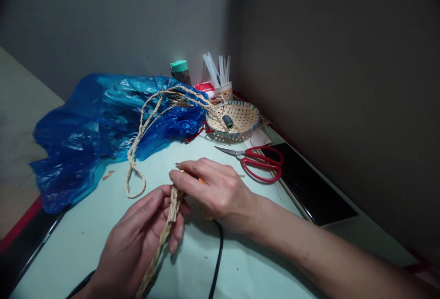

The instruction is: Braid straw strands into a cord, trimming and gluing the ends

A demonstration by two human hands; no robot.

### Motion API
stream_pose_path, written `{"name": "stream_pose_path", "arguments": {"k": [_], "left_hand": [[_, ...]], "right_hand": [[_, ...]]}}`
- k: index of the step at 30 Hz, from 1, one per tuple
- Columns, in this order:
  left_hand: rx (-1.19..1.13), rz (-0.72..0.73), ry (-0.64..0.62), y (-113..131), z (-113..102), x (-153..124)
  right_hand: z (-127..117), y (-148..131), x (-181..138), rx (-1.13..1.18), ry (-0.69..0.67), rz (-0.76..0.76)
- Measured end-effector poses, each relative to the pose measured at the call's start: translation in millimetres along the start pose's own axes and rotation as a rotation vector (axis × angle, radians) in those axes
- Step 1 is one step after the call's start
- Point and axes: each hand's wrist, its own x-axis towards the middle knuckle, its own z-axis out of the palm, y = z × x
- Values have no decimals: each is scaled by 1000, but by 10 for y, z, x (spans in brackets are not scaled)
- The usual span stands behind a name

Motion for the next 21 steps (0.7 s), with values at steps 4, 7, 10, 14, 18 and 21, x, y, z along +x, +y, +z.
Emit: {"name": "stream_pose_path", "arguments": {"k": [4, 7, 10, 14, 18, 21], "left_hand": [[-2, -5, -37, 9, -16, -10], [19, 1, -42, 11, -13, -16], [84, 17, -58, 7, 2, -17], [160, 7, -107, 6, 4, -15], [197, 17, -101, 25, -4, -18], [221, 26, -58, 41, 5, -22]], "right_hand": [[-35, -17, 37, -34, -3, -72], [-32, -31, 52, -63, -4, -88], [-22, -58, 48, -89, -3, -74], [-9, -104, 42, -127, 6, -38], [10, -98, 46, -53, 39, -5], [6, -74, 72, 163, 19, 67]]}}
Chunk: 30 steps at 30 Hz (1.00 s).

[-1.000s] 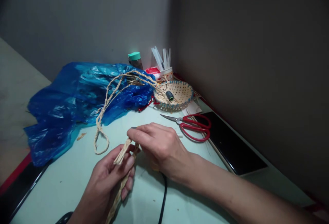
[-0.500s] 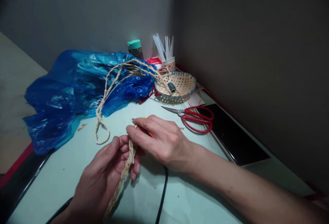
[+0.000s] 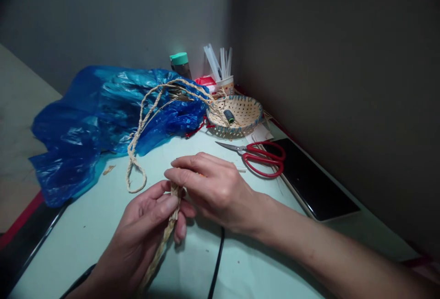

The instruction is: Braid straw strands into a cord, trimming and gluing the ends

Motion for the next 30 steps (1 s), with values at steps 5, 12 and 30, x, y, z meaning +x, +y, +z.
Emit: {"name": "stream_pose_path", "arguments": {"k": [5, 12, 30], "left_hand": [[149, 106, 188, -1, 57, -10], [363, 165, 322, -4, 112, -34], [171, 57, 131, 27, -40, 26]], "right_hand": [[-51, -46, 92, 332, -13, 509], [-26, -66, 118, 541, -183, 731], [-4, 26, 122, 729, 13, 871]]}}
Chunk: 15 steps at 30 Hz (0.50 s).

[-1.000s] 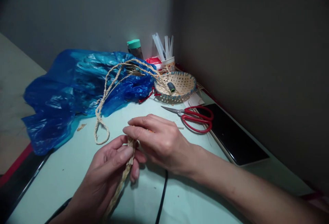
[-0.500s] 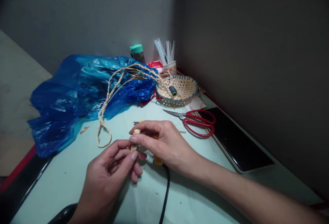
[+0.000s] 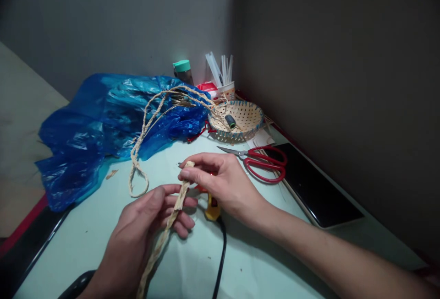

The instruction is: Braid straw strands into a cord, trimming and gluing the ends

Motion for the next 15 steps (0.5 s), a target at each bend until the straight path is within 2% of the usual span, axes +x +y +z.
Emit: {"name": "stream_pose_path", "arguments": {"k": [5, 11, 15], "left_hand": [[-63, -23, 22, 27, -66, 75], [-40, -75, -149, 34, -78, 68], [22, -62, -166, 21, -75, 58]], "right_hand": [[-57, -22, 37, 68, -9, 26], [-108, -23, 81, 102, 79, -6], [-197, 15, 143, 112, 151, -98]]}}
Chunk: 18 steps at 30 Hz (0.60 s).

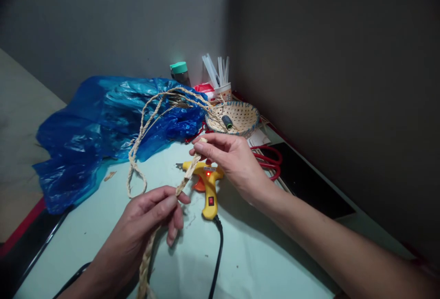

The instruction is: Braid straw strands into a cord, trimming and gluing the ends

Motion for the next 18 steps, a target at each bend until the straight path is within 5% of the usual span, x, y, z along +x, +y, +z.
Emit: {"name": "stream_pose_path", "arguments": {"k": [10, 18], "left_hand": [[11, 25, 150, -81, 3, 65], [-347, 15, 111, -97, 9, 117]], "right_hand": [[77, -156, -96, 292, -207, 217], [303, -77, -310, -20, -202, 76]]}}
